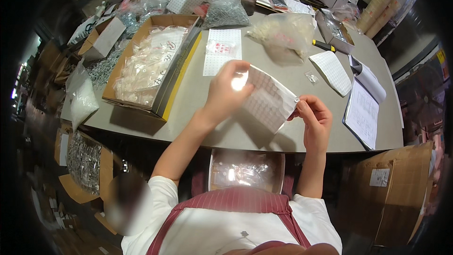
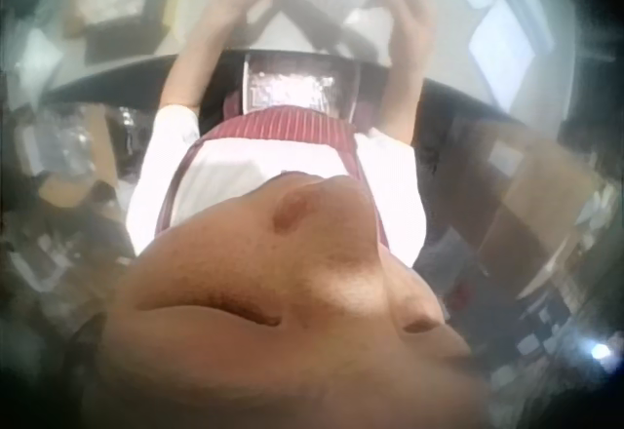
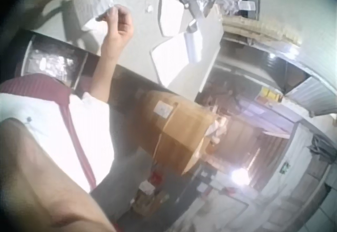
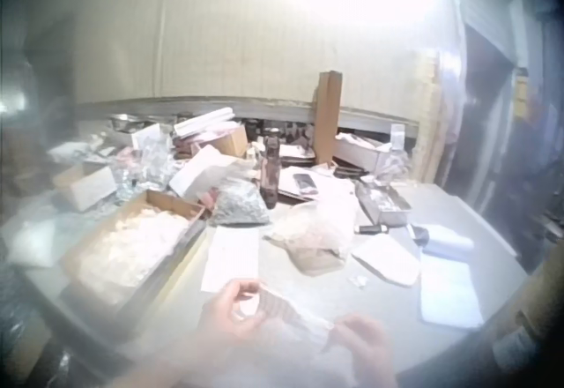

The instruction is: The person repeatedly peels small square stickers from a sheet and places them into a small plastic bag. The person handles the sticker sheet and bag by hand, working at a cluttered table with boxes and packaging materials nearby.

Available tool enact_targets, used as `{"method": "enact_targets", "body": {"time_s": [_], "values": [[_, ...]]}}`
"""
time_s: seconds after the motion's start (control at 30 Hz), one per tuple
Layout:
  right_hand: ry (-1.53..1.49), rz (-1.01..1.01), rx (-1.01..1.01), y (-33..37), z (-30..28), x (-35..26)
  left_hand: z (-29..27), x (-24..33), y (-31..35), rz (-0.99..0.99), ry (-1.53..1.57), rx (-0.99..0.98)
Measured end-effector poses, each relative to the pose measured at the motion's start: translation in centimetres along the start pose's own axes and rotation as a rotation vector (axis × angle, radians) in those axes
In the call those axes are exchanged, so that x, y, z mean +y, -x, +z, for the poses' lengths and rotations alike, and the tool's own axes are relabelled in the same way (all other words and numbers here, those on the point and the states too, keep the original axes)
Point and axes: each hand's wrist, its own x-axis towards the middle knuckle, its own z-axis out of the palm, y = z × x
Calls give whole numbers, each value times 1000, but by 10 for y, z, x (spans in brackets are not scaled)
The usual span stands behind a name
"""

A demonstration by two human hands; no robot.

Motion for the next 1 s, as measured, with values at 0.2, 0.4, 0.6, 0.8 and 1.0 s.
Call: {"method": "enact_targets", "body": {"time_s": [0.2,0.4,0.6,0.8,1.0], "values": [[4,-35,-9,13,18,-12,11,70,33,571,-481,192],[231,-193,-4,28,35,-19,36,85,49,503,-456,147],[579,-486,-26,30,34,-21,37,85,55,480,-485,151],[703,-669,-94,32,40,-25,25,82,59,500,-463,96],[791,-772,-122,28,38,-21,19,79,58,555,-482,70]]}}
